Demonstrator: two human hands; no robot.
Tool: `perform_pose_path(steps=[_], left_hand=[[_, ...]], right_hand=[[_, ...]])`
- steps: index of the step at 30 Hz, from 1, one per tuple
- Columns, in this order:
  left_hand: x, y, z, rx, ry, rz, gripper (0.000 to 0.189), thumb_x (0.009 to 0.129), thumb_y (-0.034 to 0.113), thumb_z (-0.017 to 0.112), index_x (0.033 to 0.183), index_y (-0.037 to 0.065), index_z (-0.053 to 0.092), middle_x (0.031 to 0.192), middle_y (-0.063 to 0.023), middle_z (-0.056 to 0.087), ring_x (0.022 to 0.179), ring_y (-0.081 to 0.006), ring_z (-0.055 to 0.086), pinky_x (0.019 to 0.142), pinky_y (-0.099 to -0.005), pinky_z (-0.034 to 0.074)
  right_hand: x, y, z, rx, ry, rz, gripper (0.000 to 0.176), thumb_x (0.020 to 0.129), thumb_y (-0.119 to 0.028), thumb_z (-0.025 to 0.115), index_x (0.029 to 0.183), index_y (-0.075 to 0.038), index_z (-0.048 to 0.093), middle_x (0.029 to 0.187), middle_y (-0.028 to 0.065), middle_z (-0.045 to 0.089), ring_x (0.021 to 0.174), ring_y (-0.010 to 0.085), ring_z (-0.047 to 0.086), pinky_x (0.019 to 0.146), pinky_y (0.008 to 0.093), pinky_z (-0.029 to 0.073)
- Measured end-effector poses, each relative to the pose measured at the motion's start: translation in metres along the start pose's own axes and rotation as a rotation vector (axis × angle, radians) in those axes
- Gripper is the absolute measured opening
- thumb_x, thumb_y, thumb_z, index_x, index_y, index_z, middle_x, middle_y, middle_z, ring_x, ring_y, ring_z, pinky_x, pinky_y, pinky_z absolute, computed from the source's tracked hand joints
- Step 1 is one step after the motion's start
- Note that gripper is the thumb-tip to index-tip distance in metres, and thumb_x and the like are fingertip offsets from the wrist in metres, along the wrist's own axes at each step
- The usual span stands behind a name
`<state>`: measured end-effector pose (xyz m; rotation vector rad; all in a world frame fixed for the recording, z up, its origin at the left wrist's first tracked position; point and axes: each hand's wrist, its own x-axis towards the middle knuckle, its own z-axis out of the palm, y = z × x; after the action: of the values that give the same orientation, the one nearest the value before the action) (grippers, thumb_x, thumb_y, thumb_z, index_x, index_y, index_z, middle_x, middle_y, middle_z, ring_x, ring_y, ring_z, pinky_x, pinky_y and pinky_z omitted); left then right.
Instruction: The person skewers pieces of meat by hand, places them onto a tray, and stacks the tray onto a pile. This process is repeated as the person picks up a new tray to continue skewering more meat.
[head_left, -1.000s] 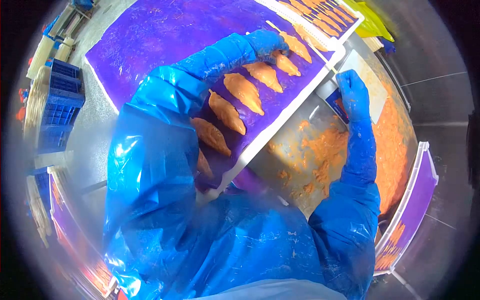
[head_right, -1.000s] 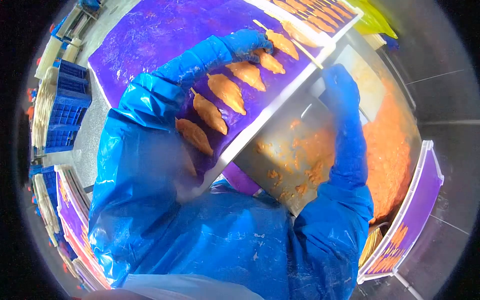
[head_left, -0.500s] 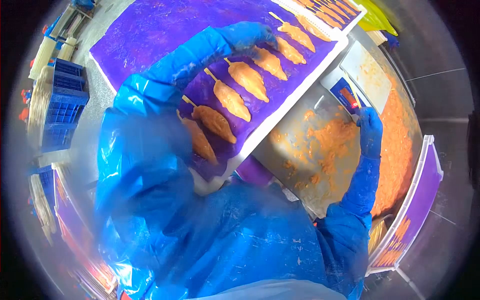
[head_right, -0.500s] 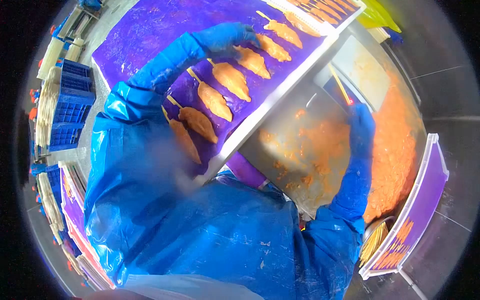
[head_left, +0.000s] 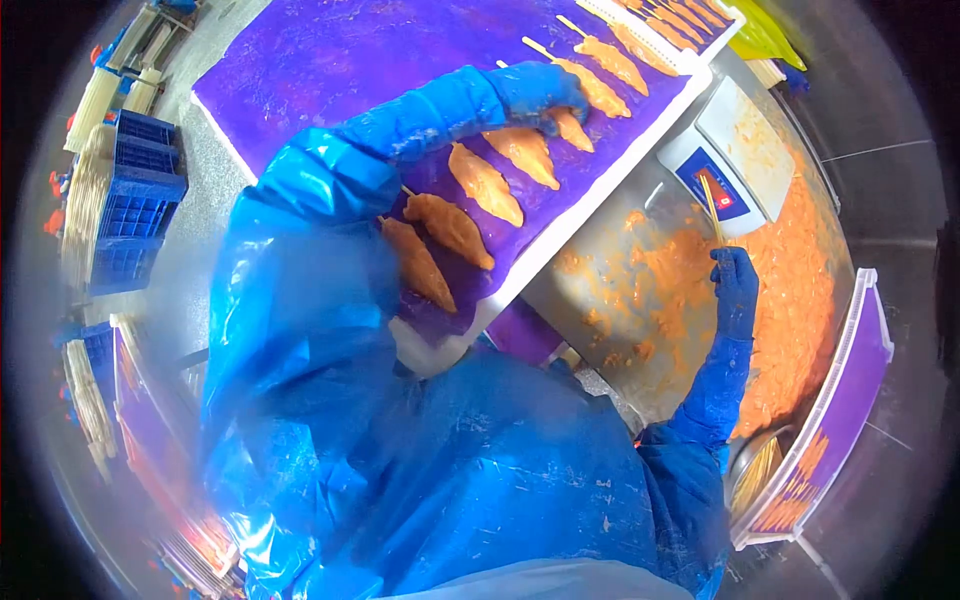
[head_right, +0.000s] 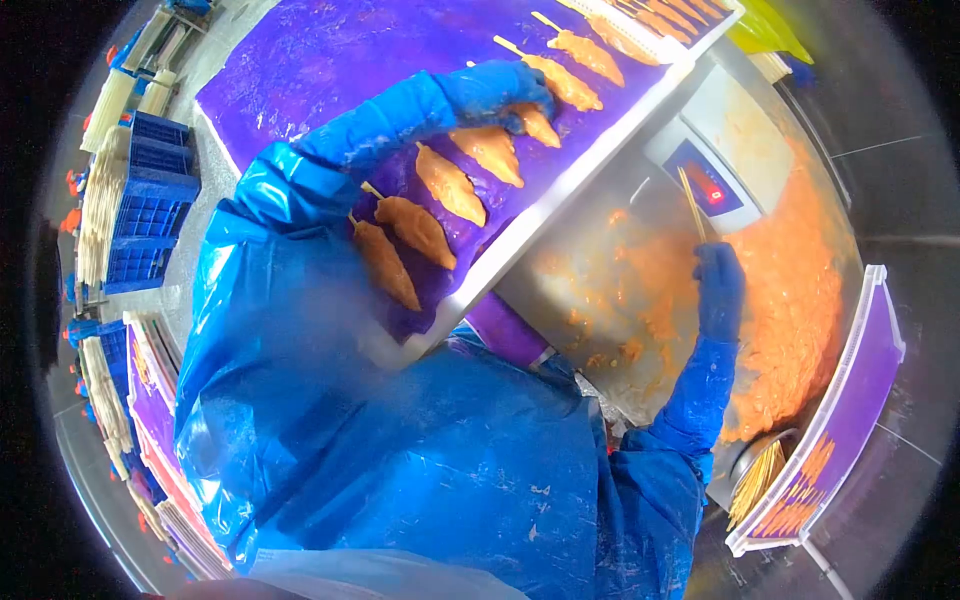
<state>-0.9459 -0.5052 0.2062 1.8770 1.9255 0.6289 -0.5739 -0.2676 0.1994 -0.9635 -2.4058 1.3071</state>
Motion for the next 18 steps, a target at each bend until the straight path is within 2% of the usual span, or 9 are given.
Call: perform_pose_path(steps=[2,4,5,8,10,12,14,16,18], left_hand=[[-0.001,0.002,-0.003,0.053,-0.089,-0.061,0.031,0.083,0.005,0.065,0.114,0.004,0.063,0.113,-0.0083,0.063,0.106,-0.0201,0.058,0.089,-0.0354,0.05],[-0.009,0.007,-0.011,-0.175,0.121,0.202,0.039,0.076,-0.002,0.067,0.115,0.004,0.063,0.116,-0.0121,0.062,0.111,-0.0251,0.058,0.097,-0.0375,0.047],[-0.016,0.006,-0.02,-0.214,0.126,0.176,0.042,0.076,0.003,0.073,0.117,0.006,0.064,0.119,-0.0152,0.061,0.112,-0.0325,0.059,0.099,-0.0395,0.046],[-0.051,0.018,-0.036,-0.205,-0.054,0.034,0.045,0.074,0.006,0.076,0.117,0.006,0.064,0.121,-0.0154,0.061,0.116,-0.0326,0.057,0.101,-0.0398,0.044],[-0.064,0.014,-0.025,0.03,-0.06,0.107,0.051,0.07,0.01,0.08,0.118,0.007,0.063,0.118,-0.0161,0.061,0.115,-0.0341,0.057,0.1,-0.0405,0.045],[-0.074,0.013,-0.011,0.178,0.057,0.192,0.056,0.067,0.011,0.08,0.12,0.008,0.062,0.113,-0.0173,0.062,0.111,-0.0364,0.058,0.097,-0.0413,0.046],[-0.078,0.009,0.004,0.09,0.082,0.143,0.057,0.068,0.009,0.078,0.122,0.009,0.06,0.112,-0.0182,0.061,0.108,-0.0379,0.058,0.095,-0.042,0.047],[-0.075,-0.008,0.016,-0.305,-0.035,-0.148,0.057,0.069,0.009,0.078,0.123,0.01,0.059,0.115,-0.0167,0.06,0.109,-0.0367,0.058,0.094,-0.0423,0.047],[-0.079,-0.005,0.011,-0.071,-0.039,0.042,0.055,0.069,0.01,0.078,0.121,0.009,0.059,0.114,-0.0153,0.061,0.108,-0.0358,0.059,0.092,-0.0428,0.048]], right_hand=[[-0.004,0.002,-0.001,-0.003,-0.006,0.01,0.018,0.097,-0.019,0.053,0.093,-0.006,0.064,0.069,-0.0006,0.054,0.063,0.008,0.049,0.056,0.0245,0.039],[-0.01,0.003,-0.004,-0.001,0.003,0.01,0.017,0.096,-0.02,0.054,0.094,-0.007,0.065,0.068,-0.001,0.053,0.062,0.0071,0.048,0.055,0.0241,0.038],[-0.014,0.003,-0.006,0.001,-0.001,0.011,0.017,0.096,-0.02,0.054,0.094,-0.007,0.065,0.068,-0.001,0.053,0.062,0.0071,0.048,0.055,0.0241,0.038],[-0.026,0.012,-0.014,0.017,0.014,0.098,0.018,0.096,-0.022,0.054,0.095,-0.007,0.065,0.068,-0.0015,0.052,0.061,0.0062,0.047,0.053,0.023,0.037],[-0.03,0.03,-0.015,0.072,0.024,0.015,0.025,0.1,-0.028,0.054,0.098,-0.005,0.065,0.066,-0.0046,0.048,0.054,0.0024,0.037,0.047,0.0197,0.026],[-0.03,0.037,-0.011,0.08,0.021,0.043,0.026,0.1,-0.029,0.054,0.099,-0.005,0.065,0.066,-0.0049,0.048,0.054,0.0023,0.037,0.047,0.0196,0.026],[-0.031,0.036,-0.006,0.087,0.023,0.071,0.027,0.1,-0.03,0.054,0.099,-0.006,0.065,0.066,-0.0052,0.048,0.054,0.0022,0.037,0.047,0.0195,0.026],[-0.036,0.019,-0.001,0.084,0.01,0.051,0.018,0.094,-0.017,0.051,0.095,-0.006,0.065,0.066,-0.0026,0.05,0.054,0.005,0.044,0.047,0.0218,0.034],[-0.038,0.019,0.001,0.087,0.002,0.045,0.018,0.094,-0.017,0.051,0.095,-0.007,0.065,0.066,-0.0026,0.05,0.054,0.005,0.044,0.047,0.0217,0.034]])
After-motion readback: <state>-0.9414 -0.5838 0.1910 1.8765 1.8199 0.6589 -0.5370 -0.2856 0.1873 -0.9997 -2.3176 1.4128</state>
